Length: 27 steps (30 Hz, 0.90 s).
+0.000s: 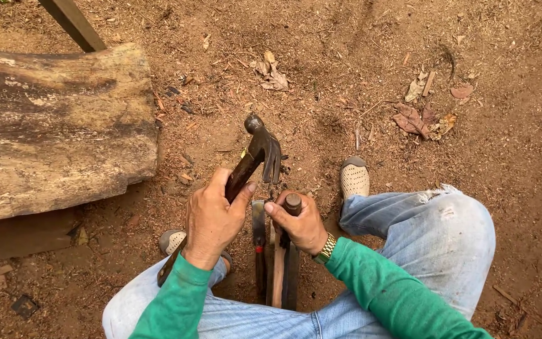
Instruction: Using a hammer and a punch tool to work on an object secured in a metal vise.
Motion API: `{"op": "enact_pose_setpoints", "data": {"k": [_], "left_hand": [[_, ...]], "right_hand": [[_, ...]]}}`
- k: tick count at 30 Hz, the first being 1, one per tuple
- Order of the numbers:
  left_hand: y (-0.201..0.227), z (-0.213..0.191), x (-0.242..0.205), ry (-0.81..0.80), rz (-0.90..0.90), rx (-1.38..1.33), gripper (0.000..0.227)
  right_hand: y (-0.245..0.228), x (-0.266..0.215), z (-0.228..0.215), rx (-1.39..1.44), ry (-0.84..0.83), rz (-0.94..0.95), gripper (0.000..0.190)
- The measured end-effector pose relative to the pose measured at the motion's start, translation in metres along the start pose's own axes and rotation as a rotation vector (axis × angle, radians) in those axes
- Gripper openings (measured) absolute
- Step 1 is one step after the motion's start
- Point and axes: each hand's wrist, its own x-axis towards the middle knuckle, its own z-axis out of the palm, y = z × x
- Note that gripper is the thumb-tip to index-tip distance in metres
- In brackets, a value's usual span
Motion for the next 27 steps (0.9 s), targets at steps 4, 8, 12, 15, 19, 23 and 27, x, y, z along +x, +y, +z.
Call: {"op": "enact_pose_setpoints", "data": {"k": [4,8,12,15,19,23,27], "left_hand": [[0.002,-0.0006,0.0001,0.006,0.004,-0.005,0.034],[0.0021,-0.0008,0.0,0.008,0.011,-0.008,0.034],[0.001,-0.0001,0.0,0.011,0.034,-0.005,0.033],[0.0039,-0.0019,0.0008,-0.013,0.007,-0.012,0.032],[0.0029,-0.0017,0.0007,-0.033,-0.009,0.005,0.034],[0.0041,-0.0021,-0.0011,0.002,0.039,-0.019,0.031],[0.0103,-0.0065,-0.0047,0.026,0.103,-0.027,0.03]], "right_hand": [[-0.0003,-0.0013,-0.0008,0.018,0.001,0.016,0.03],[0.0014,-0.0004,-0.0016,0.028,0.007,0.01,0.028],[0.0003,-0.0001,-0.0016,0.033,0.006,-0.005,0.029],[0.0,0.0,-0.0022,0.013,0.009,-0.012,0.029],[-0.0017,-0.0001,-0.0012,-0.007,0.014,-0.006,0.029],[0.0001,-0.0011,-0.0011,-0.01,0.009,-0.002,0.029],[0.0067,-0.0022,0.0,-0.057,0.025,-0.012,0.026]]}}
